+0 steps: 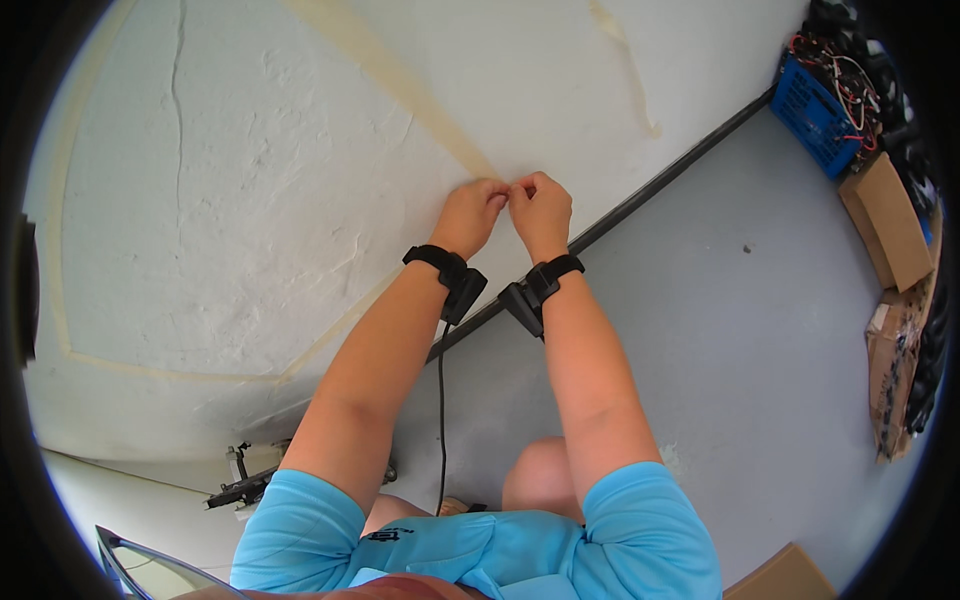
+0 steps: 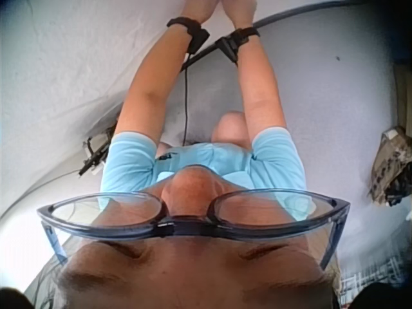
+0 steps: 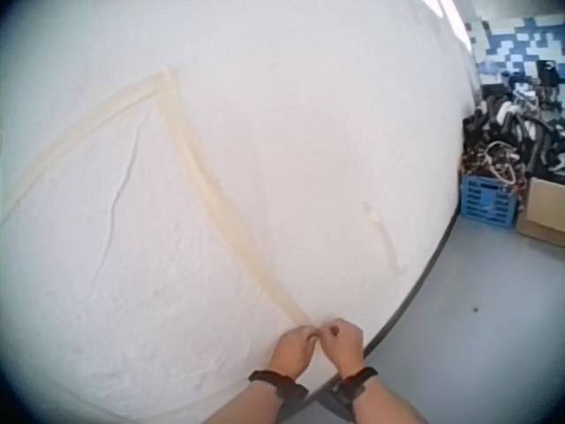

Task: The person is applying masking tape to a wall to create a square or rectangular boundary, likely for a painting or repair task.

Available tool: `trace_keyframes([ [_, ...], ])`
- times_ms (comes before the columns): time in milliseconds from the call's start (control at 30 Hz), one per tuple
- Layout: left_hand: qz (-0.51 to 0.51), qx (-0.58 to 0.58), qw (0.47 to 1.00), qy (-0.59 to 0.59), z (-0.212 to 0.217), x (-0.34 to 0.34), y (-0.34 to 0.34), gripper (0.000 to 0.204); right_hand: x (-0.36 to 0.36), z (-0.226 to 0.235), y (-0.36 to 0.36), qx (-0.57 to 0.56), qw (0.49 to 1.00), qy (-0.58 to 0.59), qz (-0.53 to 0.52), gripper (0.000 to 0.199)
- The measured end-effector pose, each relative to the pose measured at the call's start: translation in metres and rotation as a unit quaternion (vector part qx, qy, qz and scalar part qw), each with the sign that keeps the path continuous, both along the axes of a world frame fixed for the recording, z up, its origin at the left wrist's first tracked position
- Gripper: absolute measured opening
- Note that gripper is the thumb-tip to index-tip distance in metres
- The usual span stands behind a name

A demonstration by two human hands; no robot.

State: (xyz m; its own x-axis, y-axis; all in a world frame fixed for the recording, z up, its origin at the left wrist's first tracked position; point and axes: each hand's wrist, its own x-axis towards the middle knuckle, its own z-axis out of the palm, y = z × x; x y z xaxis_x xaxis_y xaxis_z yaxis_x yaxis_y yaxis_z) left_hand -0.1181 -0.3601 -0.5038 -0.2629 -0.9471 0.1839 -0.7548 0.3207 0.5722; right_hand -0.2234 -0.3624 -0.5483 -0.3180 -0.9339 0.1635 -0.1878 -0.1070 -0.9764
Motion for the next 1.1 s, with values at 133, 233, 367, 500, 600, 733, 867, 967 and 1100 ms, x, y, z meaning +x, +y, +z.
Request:
trace_keyframes([
  [133,-0.009,-0.023,1.000,-0.013,-0.003,0.003,0.000,0.016,-0.015,-0.007,0.001,0.003,0.996,-0.026,-0.080,0.013],
  [233,0.027,-0.024,0.999,-0.023,-0.002,-0.005,0.003,0.015,-0.076,-0.031,-0.005,-0.026,0.985,-0.032,-0.170,0.015],
  [367,0.008,-0.040,0.998,-0.045,-0.006,-0.003,-0.001,0.015,-0.150,-0.078,0.021,-0.033,0.974,-0.120,-0.187,0.020],
  [500,-0.010,-0.044,0.998,-0.052,-0.006,0.011,-0.006,0.016,-0.208,-0.117,0.078,0.058,0.970,0.050,-0.232,0.022],
  [600,-0.013,-0.036,0.999,-0.028,-0.008,0.006,-0.007,0.017,-0.241,-0.162,0.115,0.136,0.958,0.176,-0.180,0.022],
  [733,-0.047,0.064,0.996,-0.044,0.006,-0.009,0.021,0.017,-0.238,-0.197,0.120,0.102,0.924,0.354,-0.107,0.023],
  [867,-0.162,0.215,0.959,-0.090,-0.007,0.017,0.116,0.016,-0.204,-0.194,0.096,0.134,0.900,0.414,-0.007,0.032],
  [967,-0.097,0.308,0.946,-0.009,-0.019,0.068,0.200,0.016,-0.188,-0.210,0.067,0.216,0.822,0.520,0.082,0.051],
  [1100,0.249,0.391,0.863,0.202,-0.020,0.144,0.295,0.017,-0.151,-0.216,0.039,0.234,0.815,0.526,0.070,0.051],
])
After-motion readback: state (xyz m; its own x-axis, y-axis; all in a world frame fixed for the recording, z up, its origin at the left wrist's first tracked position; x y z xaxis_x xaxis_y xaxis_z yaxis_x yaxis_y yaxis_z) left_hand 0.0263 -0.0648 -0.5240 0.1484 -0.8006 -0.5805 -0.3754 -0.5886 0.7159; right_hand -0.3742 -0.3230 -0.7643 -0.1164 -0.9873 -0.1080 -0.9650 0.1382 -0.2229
